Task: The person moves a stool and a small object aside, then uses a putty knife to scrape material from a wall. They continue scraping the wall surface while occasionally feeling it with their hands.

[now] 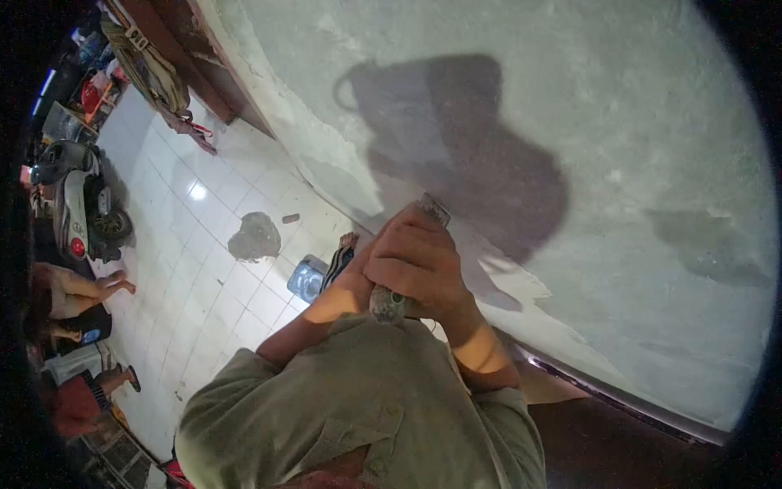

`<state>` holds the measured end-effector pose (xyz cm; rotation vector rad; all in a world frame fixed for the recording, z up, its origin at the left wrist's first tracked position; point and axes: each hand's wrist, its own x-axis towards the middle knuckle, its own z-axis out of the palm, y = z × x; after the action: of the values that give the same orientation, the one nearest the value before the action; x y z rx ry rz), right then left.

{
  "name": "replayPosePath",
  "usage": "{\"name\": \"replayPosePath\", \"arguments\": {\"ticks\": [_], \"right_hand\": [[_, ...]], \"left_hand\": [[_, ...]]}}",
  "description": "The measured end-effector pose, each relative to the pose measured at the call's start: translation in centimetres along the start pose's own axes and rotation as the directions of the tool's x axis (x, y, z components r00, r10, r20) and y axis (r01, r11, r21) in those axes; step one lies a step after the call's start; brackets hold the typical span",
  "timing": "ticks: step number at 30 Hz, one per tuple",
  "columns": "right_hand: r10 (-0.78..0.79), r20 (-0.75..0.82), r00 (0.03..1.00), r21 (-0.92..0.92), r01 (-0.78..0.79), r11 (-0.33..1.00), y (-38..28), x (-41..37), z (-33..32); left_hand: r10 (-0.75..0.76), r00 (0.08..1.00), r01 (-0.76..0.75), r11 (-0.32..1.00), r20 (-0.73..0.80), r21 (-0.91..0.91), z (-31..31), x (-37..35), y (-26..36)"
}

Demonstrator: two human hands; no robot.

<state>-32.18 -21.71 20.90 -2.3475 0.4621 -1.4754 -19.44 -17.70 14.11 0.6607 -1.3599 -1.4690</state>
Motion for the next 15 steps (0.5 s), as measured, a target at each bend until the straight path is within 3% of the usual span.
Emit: {"name": "replayPosePath", "arguments": {"ticks": [2, 3, 5, 6, 8, 10, 12, 15], "right_hand": [[0.022, 0.048, 0.999, 0.008, -0.022, 1.000, 0.0, 0.1, -0.2], [0.027, 0.056, 0.998, 0.019, -0.028, 0.999, -0.3, 0.2, -0.5], [0.147, -0.019, 0.989, 0.071, -0.145, 0.987, -1.1, 0.4, -1.3], [0.153, -0.002, 0.988, 0.086, -0.152, 0.985, -1.2, 0.2, -1.7], [0.131, -0.084, 0.988, 0.121, -0.120, 0.985, -1.3, -0.2, -2.2], [0.111, -0.107, 0.988, 0.157, -0.093, 0.983, -1.1, -0.1, -1.9], [0.084, -0.129, 0.988, 0.177, -0.061, 0.982, -1.1, -0.1, -1.9], [0.223, -0.073, 0.972, 0.162, -0.209, 0.965, -1.0, -0.1, -2.2]], "left_hand": [[0.052, 0.998, -0.059, 0.974, 0.037, 0.218, -0.2, -0.9, -0.1], [0.047, 0.999, -0.051, 0.975, 0.025, 0.215, 0.1, -1.0, 0.0], [-0.191, 0.981, 0.192, 0.980, 0.030, -0.049, 0.8, -1.0, 0.5], [-0.196, 0.981, 0.196, 0.979, 0.010, -0.060, 1.1, -0.9, 0.6], [-0.158, 0.982, 0.145, 0.981, 0.100, 0.129, 1.5, -0.5, 0.7], [-0.143, 0.979, 0.132, 0.988, 0.146, 0.079, 2.1, 0.0, 0.3], [0.176, 0.978, -0.196, 0.961, 0.116, 0.195, 3.3, 0.5, -1.8], [0.157, 0.984, -0.168, 0.976, 0.088, 0.138, 4.4, 0.8, -3.1]]}}
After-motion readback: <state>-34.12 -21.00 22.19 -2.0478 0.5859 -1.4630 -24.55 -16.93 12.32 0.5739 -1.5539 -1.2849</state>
